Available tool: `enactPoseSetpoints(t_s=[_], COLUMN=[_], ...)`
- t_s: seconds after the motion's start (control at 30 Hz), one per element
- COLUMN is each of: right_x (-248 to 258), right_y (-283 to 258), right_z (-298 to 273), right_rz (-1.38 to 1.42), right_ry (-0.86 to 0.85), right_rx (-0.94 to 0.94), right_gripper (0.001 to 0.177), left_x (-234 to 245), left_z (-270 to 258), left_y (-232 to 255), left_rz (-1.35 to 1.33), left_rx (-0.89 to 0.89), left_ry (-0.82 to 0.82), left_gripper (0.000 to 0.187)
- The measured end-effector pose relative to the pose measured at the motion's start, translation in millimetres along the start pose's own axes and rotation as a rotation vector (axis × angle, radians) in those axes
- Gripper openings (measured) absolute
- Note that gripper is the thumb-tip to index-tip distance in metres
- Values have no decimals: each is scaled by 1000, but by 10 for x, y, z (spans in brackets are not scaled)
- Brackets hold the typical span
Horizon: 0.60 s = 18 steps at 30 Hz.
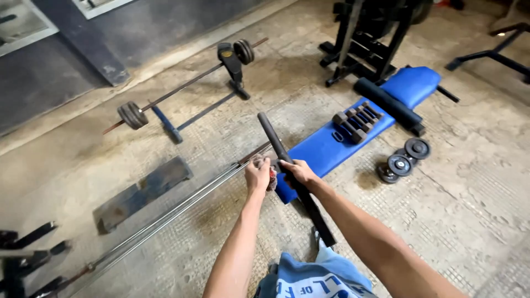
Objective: Clean various gym machines and organize weight plates using a cloth.
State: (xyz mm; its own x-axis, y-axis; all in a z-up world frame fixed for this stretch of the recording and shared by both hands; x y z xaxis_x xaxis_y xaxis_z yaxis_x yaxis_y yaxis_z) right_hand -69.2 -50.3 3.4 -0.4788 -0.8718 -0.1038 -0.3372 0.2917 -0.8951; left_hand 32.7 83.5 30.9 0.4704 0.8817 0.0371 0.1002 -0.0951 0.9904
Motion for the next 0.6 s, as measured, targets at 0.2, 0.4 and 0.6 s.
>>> enactPoseSetpoints(t_s=[0.2,0.4,0.6], right_x=[341,785,1136], right_y=[355,449,196], right_z=[227,556,518], right_rz=[50,353,488], right_ry=[221,428,538], right_rx=[31,191,135], right_gripper=[43,44,42], left_x=[-456,-924,-1046], left_z=[-389,-197,-373], left_y=[65,-792,-371], left_rz=[-225,-94,-194], left_rx=[214,-104,29], left_ry=[-204,-515,-939], left_gripper=[33,49,31])
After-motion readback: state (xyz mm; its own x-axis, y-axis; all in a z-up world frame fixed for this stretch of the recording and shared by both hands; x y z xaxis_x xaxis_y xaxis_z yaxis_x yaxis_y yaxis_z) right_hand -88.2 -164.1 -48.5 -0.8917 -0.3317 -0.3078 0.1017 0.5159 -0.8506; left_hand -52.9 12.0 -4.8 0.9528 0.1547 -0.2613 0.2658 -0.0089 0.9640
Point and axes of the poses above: each hand's wrist, its own z-axis towards the middle knuckle, its own x-axis out of the back of the hand, y = z × x, the point moved 2 cm from there along z, towards the middle knuckle, and after that the axes turned 4 degrees about -y, right-handed, at the moved point
